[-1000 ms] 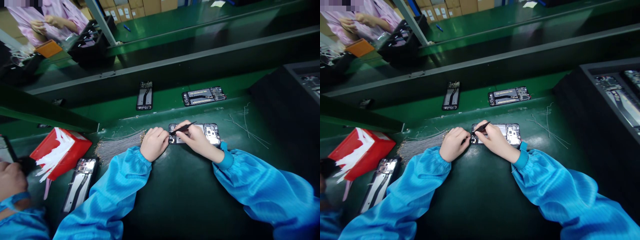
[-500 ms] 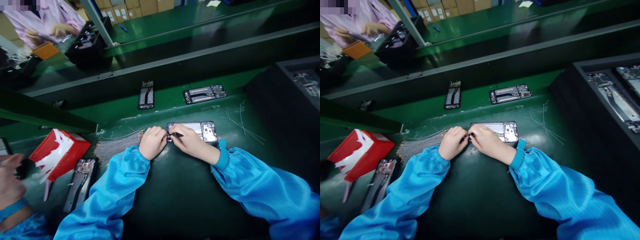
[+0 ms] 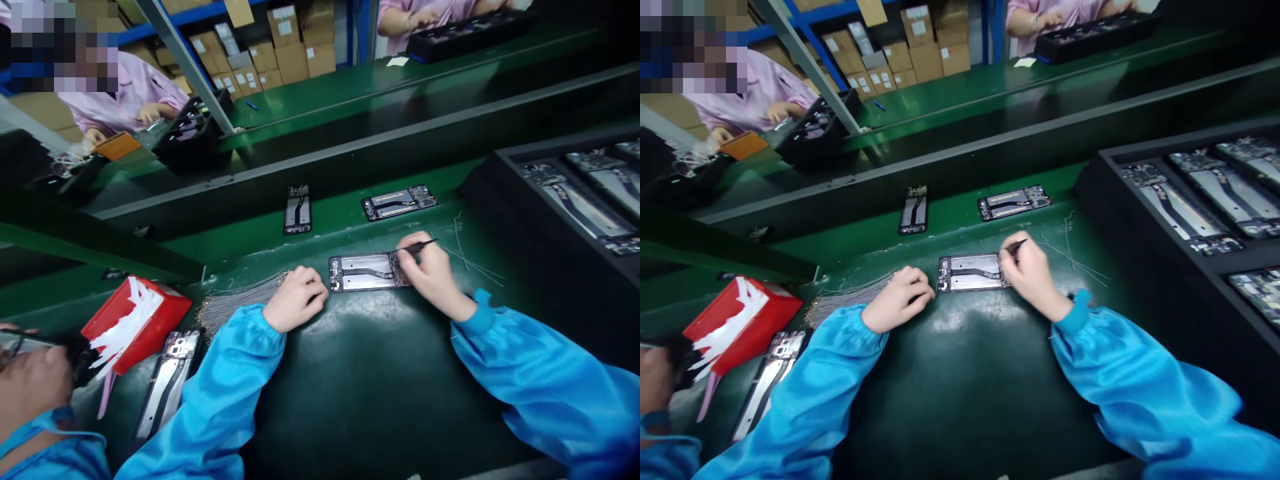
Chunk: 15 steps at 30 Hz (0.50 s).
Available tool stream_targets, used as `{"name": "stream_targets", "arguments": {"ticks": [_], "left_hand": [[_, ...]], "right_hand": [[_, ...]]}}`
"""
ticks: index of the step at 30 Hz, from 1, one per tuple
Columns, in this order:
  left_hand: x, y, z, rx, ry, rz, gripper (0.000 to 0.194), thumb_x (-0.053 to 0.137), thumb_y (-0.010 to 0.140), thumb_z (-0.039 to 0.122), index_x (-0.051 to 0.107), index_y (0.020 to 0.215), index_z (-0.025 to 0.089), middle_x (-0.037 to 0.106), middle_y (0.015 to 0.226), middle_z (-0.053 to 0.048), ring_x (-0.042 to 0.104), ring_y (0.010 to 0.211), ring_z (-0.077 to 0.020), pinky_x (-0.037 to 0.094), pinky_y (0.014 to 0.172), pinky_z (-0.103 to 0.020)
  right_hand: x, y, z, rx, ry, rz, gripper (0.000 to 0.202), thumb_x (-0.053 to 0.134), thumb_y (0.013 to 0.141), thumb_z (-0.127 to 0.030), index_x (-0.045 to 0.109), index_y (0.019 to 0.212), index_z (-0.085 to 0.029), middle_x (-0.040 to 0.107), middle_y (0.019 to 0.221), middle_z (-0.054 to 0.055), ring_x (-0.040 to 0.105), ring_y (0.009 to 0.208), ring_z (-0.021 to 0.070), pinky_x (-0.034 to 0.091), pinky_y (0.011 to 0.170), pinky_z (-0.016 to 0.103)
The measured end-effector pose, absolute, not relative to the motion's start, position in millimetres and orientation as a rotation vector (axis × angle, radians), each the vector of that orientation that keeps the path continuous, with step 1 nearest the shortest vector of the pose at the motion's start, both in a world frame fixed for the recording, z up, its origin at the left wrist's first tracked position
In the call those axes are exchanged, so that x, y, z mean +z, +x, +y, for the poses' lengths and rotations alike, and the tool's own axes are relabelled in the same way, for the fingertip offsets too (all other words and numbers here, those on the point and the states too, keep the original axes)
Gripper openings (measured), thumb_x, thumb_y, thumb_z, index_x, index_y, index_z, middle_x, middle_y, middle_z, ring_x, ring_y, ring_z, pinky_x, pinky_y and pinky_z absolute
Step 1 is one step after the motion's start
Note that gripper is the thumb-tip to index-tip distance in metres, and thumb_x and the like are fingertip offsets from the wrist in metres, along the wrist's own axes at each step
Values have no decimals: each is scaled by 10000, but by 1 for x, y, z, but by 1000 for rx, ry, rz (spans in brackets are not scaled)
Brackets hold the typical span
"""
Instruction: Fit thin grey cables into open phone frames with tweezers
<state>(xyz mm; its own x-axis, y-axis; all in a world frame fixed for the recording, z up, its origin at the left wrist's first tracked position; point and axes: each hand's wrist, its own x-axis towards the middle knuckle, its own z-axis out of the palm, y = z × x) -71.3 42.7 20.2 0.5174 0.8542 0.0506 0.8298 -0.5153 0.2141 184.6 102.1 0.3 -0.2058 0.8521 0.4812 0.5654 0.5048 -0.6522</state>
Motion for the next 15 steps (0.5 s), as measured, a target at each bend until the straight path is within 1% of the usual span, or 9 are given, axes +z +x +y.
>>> {"name": "stream_targets", "arguments": {"ticks": [2,5,8,10,12,15], "left_hand": [[22,-63,38,201,2627,1325,161,448,827,198,593,895,218,526,864,-31,450,825,-168,351,701,-295],[20,-44,35,160,2814,1358,119,453,829,194,567,863,182,527,846,-49,448,804,-183,339,690,-316],[17,-30,38,126,3011,1341,113,432,850,187,538,812,177,520,791,-42,446,744,-177,321,666,-322],[15,-24,41,117,3076,1287,119,422,858,181,526,802,179,515,769,-35,445,718,-172,313,653,-319],[14,-19,44,114,3098,1230,120,422,862,184,518,790,178,514,762,-34,450,718,-172,309,647,-317],[14,-10,43,106,3107,1170,136,420,864,163,506,759,172,509,746,-35,463,729,-179,307,649,-322]], "right_hand": [[-2,209,103,359,-1298,-1901,57,460,794,-164,457,762,-211,513,728,26,497,648,172,401,609,318],[-5,222,96,413,-1324,-1967,51,459,809,-191,458,763,-215,519,720,24,499,629,166,400,589,309],[-3,215,87,556,-1225,-1998,27,471,826,-222,488,813,-206,555,777,36,533,696,169,429,632,309],[-1,209,81,645,-1150,-1993,47,484,833,-235,509,852,-200,569,828,44,547,757,172,442,679,317],[0,206,77,708,-1094,-1971,76,497,835,-241,527,890,-200,566,871,48,548,806,174,443,722,326],[-1,210,72,808,-1056,-1926,79,505,836,-243,546,892,-206,549,890,47,544,843,175,442,759,337]]}}
